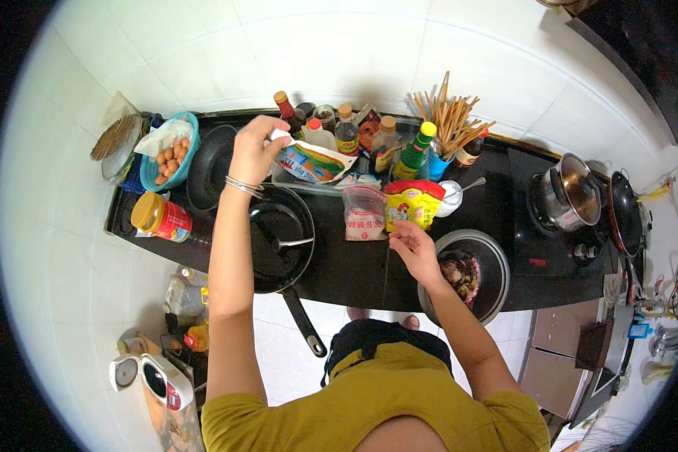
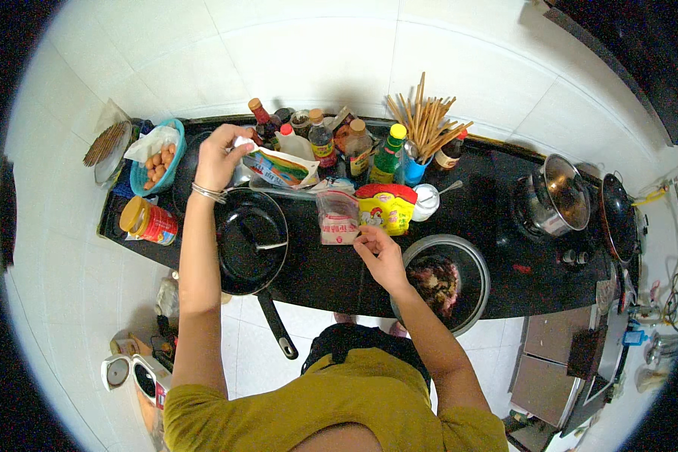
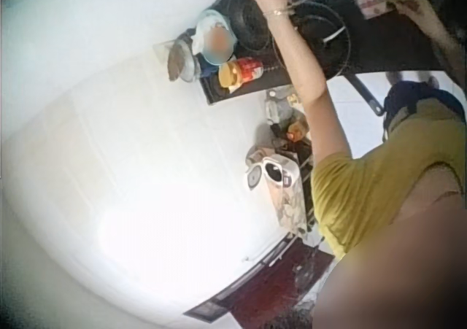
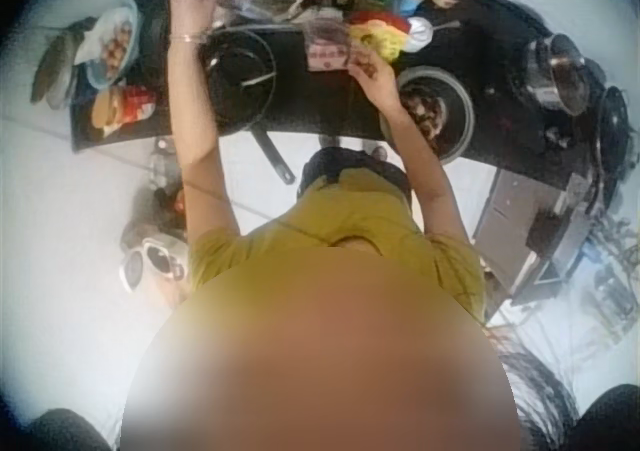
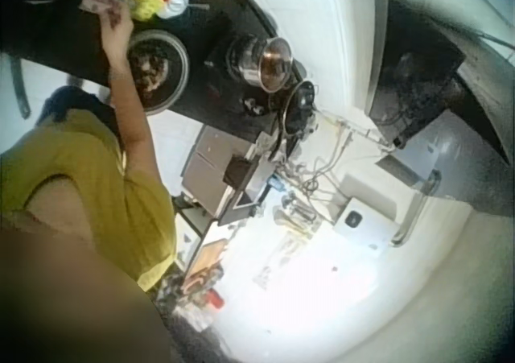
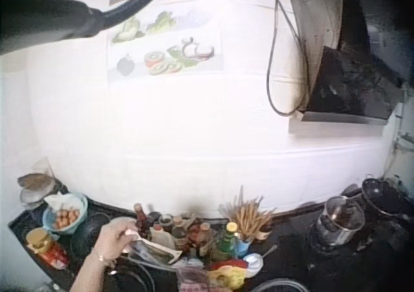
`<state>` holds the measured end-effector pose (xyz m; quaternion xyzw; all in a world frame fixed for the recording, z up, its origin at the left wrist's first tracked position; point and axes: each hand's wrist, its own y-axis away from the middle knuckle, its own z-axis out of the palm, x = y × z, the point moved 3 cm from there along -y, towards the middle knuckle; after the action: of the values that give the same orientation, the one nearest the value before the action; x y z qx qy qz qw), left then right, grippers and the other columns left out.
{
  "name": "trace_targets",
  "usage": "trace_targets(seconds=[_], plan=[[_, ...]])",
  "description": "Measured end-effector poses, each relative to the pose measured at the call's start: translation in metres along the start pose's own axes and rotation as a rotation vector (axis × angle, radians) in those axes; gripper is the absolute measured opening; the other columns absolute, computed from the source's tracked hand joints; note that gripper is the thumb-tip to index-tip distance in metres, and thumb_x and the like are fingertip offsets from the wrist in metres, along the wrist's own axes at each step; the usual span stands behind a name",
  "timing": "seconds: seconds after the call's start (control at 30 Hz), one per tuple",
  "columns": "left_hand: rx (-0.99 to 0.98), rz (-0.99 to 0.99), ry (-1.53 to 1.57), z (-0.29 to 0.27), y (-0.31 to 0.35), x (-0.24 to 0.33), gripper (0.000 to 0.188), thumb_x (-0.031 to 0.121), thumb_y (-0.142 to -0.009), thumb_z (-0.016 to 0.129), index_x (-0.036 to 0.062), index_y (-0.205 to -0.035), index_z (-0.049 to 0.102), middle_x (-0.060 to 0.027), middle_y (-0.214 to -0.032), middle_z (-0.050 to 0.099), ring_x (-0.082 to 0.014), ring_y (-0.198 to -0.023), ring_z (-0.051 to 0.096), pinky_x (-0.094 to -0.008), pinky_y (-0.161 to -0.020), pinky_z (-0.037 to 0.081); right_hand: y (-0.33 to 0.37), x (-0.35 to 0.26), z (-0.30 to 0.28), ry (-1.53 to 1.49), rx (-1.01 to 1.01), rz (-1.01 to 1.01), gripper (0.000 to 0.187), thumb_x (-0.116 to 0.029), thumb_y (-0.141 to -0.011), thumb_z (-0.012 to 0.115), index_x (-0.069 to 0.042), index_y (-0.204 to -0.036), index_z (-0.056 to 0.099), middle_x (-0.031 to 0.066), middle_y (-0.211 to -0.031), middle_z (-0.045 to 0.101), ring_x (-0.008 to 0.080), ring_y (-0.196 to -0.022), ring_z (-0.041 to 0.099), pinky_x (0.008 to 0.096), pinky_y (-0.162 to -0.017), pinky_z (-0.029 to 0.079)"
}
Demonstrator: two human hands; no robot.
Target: The person adds various seasonings to a bowl of ground meat. They use a spoon to scoop white powder from a jar, pour a dark liquid from a green bottle, and add contents from several small packets into the bowl. The person handles the ingredients sequentially without mixing them during the clip.
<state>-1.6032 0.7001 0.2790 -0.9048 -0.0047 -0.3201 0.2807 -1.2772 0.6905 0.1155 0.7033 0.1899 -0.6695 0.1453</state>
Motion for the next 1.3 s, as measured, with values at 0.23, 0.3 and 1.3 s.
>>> trace_targets(seconds=[0.23, 0.3, 1.3], plan=[[0.023, 0.054, -0.029, -0.03, 0.002, 0.129, 0.017, 0.006, -0.075, 0.07, 0.003, -0.09, 0.064, -0.0052, -0.082, 0.062, -0.0123, -0.07, 0.056, -0.0243, -0.064, 0.045, 0.01, -0.026, -0.02, -0.036, -0.021, -0.062, 0.054, -0.008, -0.08, 0.069, -0.002, -0.127, 0.042, 0.011, -0.11, 0.057, 0.0155, -0.094, 0.057, 0.0289, -0.082, 0.047], [-0.014, 0.025, 0.027, -0.029, 0.008, 0.159, 0.016, 0.006, -0.076, 0.07, 0.0024, -0.09, 0.064, -0.0039, -0.083, 0.062, -0.0095, -0.07, 0.055, -0.0233, -0.064, 0.045, 0.013, -0.054, -0.027, 0.041, 0.041, -0.205, 0.069, -0.013, -0.076, 0.073, -0.003, -0.132, 0.035, 0.0129, -0.121, 0.05, 0.0196, -0.104, 0.053, 0.0331, -0.09, 0.043], [-0.259, -1.175, 0.878, 0.308, 0.318, 0.14, 0.035, 0.03, -0.089, 0.058, -0.0027, -0.101, 0.054, -0.0086, -0.081, 0.06, -0.0198, -0.067, 0.062, -0.0354, -0.061, 0.055, 0.291, 0.041, -0.372, -0.168, 0.698, -0.021, 0.012, -0.01, -0.089, 0.057, 0.0, -0.096, 0.062, 0.0018, -0.091, 0.064, 0.007, -0.081, 0.056, 0.0233, -0.075, 0.044]])
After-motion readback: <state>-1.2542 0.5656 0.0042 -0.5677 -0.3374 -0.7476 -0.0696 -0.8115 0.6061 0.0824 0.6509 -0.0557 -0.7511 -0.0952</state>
